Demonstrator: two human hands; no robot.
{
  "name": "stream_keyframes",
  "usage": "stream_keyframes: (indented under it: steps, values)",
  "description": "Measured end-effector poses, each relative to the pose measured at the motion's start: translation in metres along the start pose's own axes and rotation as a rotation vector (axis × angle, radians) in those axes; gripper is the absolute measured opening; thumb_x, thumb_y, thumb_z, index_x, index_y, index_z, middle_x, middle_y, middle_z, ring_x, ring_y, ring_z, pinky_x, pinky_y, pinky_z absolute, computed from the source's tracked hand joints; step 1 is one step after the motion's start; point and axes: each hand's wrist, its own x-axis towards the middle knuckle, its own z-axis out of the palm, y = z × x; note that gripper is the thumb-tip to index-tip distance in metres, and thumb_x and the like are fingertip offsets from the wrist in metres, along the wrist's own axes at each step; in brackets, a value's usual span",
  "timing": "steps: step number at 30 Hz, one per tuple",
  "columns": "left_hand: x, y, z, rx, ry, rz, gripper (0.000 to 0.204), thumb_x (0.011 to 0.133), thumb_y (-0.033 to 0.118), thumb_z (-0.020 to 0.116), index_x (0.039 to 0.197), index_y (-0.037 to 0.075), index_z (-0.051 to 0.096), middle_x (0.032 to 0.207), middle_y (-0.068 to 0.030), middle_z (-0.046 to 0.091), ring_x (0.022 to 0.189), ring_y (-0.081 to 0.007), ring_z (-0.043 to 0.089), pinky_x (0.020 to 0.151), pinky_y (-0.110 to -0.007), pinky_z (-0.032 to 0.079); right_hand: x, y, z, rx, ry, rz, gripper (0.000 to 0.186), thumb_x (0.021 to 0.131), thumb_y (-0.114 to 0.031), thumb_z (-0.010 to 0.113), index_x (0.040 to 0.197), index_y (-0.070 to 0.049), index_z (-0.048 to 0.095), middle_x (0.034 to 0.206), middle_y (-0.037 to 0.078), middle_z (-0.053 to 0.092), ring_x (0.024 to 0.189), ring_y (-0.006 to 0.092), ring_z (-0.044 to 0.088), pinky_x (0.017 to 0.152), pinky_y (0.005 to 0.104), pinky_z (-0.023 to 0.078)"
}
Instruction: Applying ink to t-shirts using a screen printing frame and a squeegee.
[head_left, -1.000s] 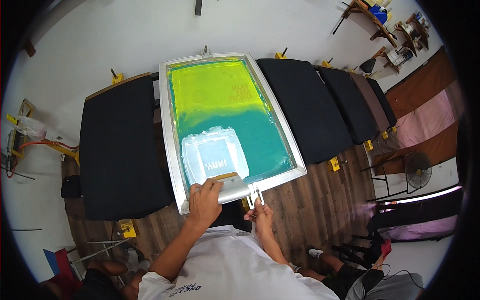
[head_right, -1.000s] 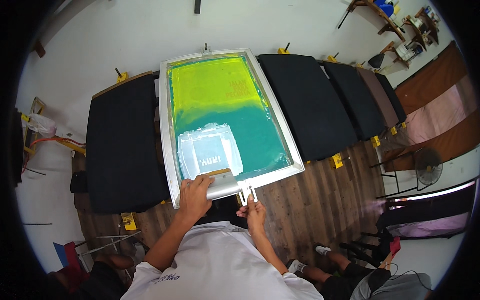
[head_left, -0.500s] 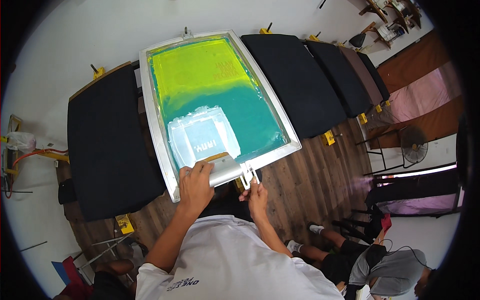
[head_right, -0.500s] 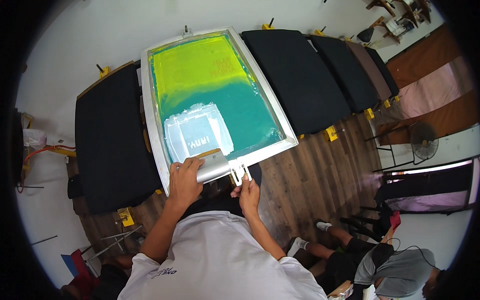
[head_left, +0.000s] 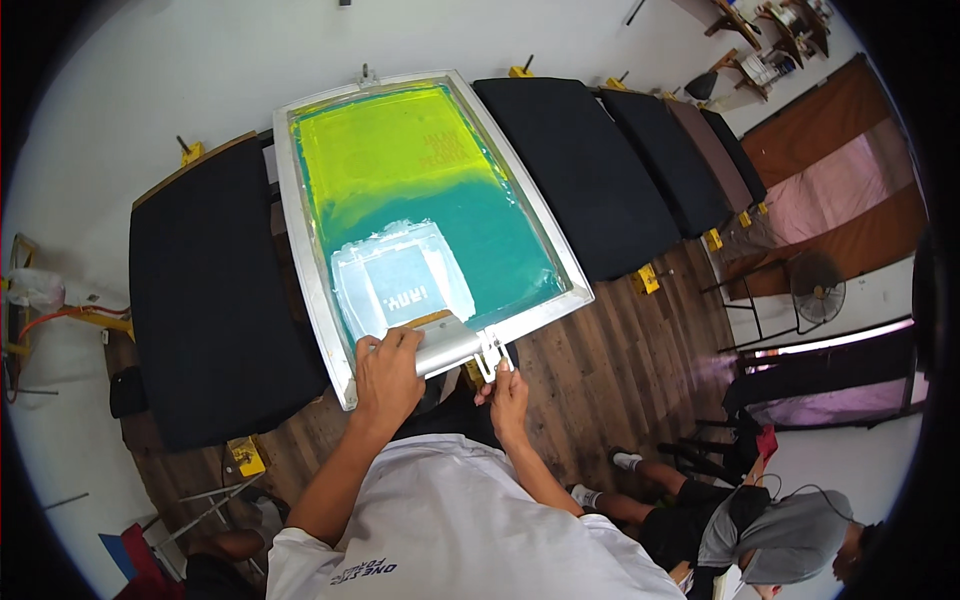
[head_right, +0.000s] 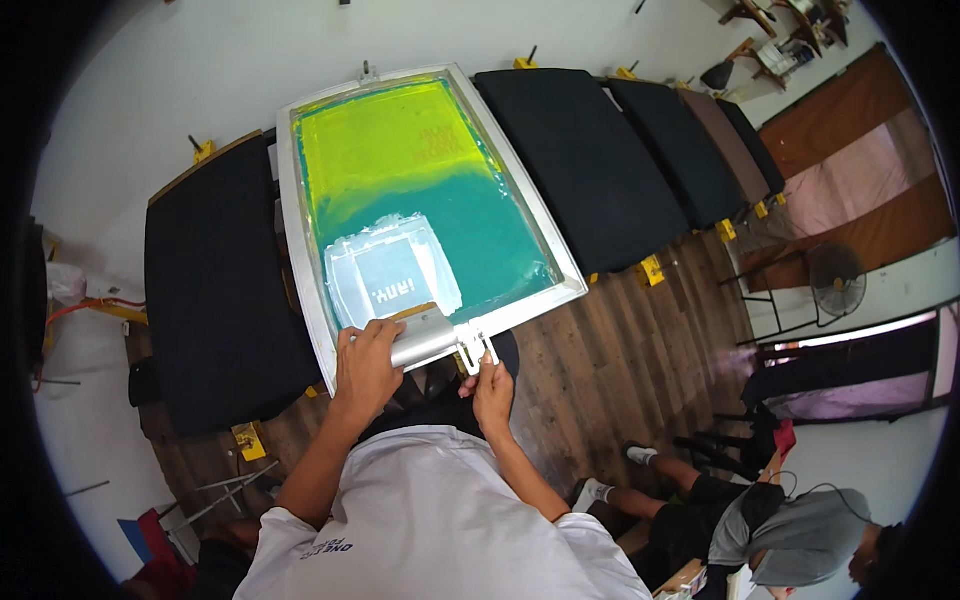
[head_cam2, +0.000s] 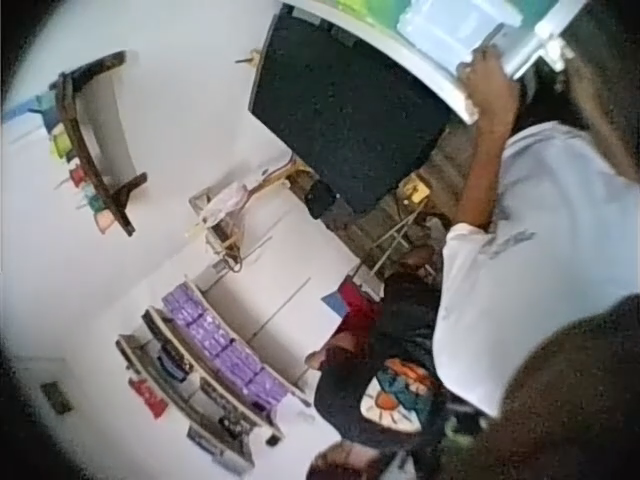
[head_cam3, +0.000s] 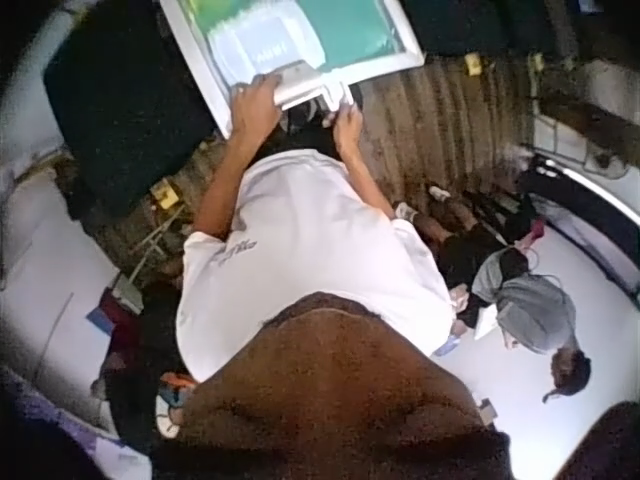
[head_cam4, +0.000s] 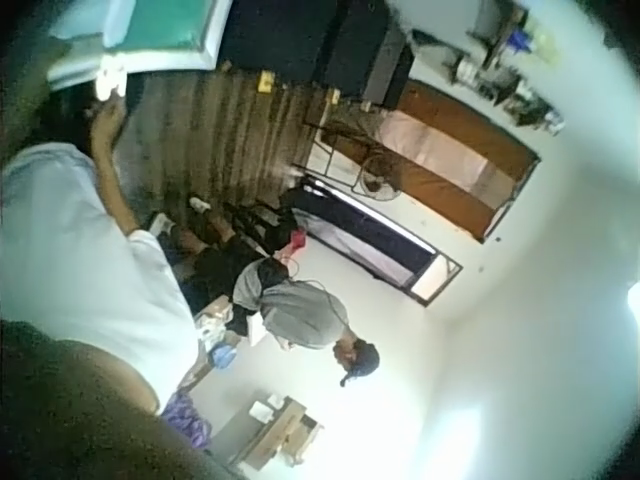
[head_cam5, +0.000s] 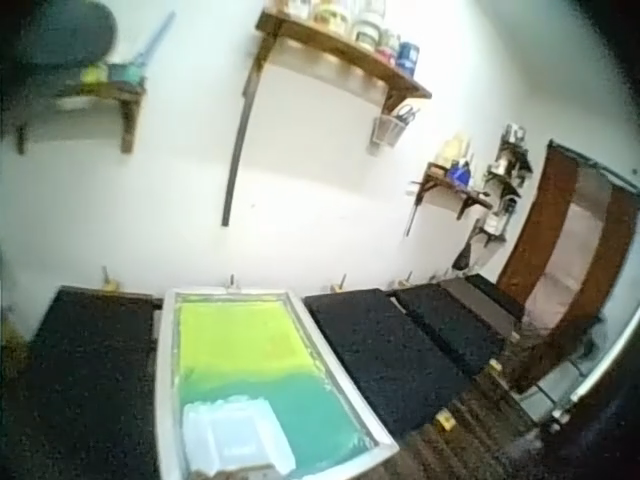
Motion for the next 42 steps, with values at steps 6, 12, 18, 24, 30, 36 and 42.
stream_keyframes:
  steps: [6,12,18,24,30,36,42]
  values:
    - [-0.001,-0.001,0.007,0.014,0.024,0.005,0.047,0.065,-0.005,0.069,0.111,0.003,0.066,0.109,-0.0143,0.066,0.092,-0.0295,0.065,0.094,-0.041,0.039,0.002,0.003,-0.002,-0.026,0.040,-0.049,0.042,0.104,-0.040,0.046,0.079,-0.006,0.048,0.057,0.001,0.050,0.046,0.0105,0.050,0.044,0.0255,0.043]
    - [-0.004,-0.003,0.011,0.017,0.014,-0.027,0.049,0.064,-0.002,0.071,0.113,0.004,0.066,0.112,-0.0136,0.066,0.102,-0.0292,0.061,0.093,-0.040,0.039,0.006,0.001,-0.005,-0.055,0.019,-0.047,0.045,0.101,-0.044,0.051,0.077,-0.006,0.049,0.057,0.002,0.051,0.047,0.0100,0.050,0.044,0.0250,0.043]
    - [-0.006,0.000,0.012,0.022,0.036,-0.015,0.048,0.065,-0.004,0.069,0.112,0.003,0.066,0.110,-0.0139,0.066,0.093,-0.0284,0.066,0.093,-0.040,0.039,0.003,0.000,-0.002,-0.017,0.046,-0.071,0.043,0.101,-0.042,0.052,0.079,-0.006,0.053,0.058,0.002,0.052,0.047,0.0099,0.050,0.044,0.0249,0.044]
    - [-0.006,-0.001,0.011,0.035,0.033,-0.018,0.048,0.065,-0.004,0.070,0.112,0.003,0.066,0.112,-0.0131,0.066,0.094,-0.0273,0.066,0.093,-0.040,0.039,0.006,0.003,-0.003,-0.012,0.021,-0.065,0.042,0.101,-0.042,0.051,0.080,-0.006,0.053,0.058,0.002,0.051,0.047,0.0096,0.050,0.044,0.0251,0.045]
    - [-0.005,-0.003,0.013,0.027,0.024,-0.010,0.047,0.066,-0.002,0.070,0.113,0.004,0.066,0.110,-0.0124,0.066,0.094,-0.0268,0.065,0.093,-0.039,0.039,0.007,0.006,-0.004,0.026,0.012,-0.082,0.042,0.102,-0.041,0.051,0.085,-0.003,0.056,0.057,0.002,0.051,0.047,0.0096,0.050,0.043,0.0250,0.045]
    - [-0.004,-0.003,0.009,0.035,0.003,-0.011,0.048,0.066,-0.002,0.070,0.113,0.004,0.067,0.109,-0.0130,0.067,0.095,-0.0271,0.065,0.092,-0.039,0.039,0.006,0.004,-0.004,0.009,0.000,-0.073,0.041,0.101,-0.041,0.051,0.084,-0.005,0.055,0.059,0.002,0.051,0.049,0.0100,0.050,0.045,0.0251,0.046]
    - [-0.003,-0.001,0.006,0.047,-0.028,-0.027,0.048,0.066,-0.002,0.070,0.114,0.004,0.066,0.108,-0.0136,0.066,0.094,-0.0283,0.065,0.092,-0.039,0.040,0.008,0.003,-0.010,0.025,-0.051,0.027,0.039,0.101,-0.042,0.051,0.087,-0.006,0.055,0.062,0.002,0.054,0.053,0.0112,0.053,0.050,0.0260,0.048]
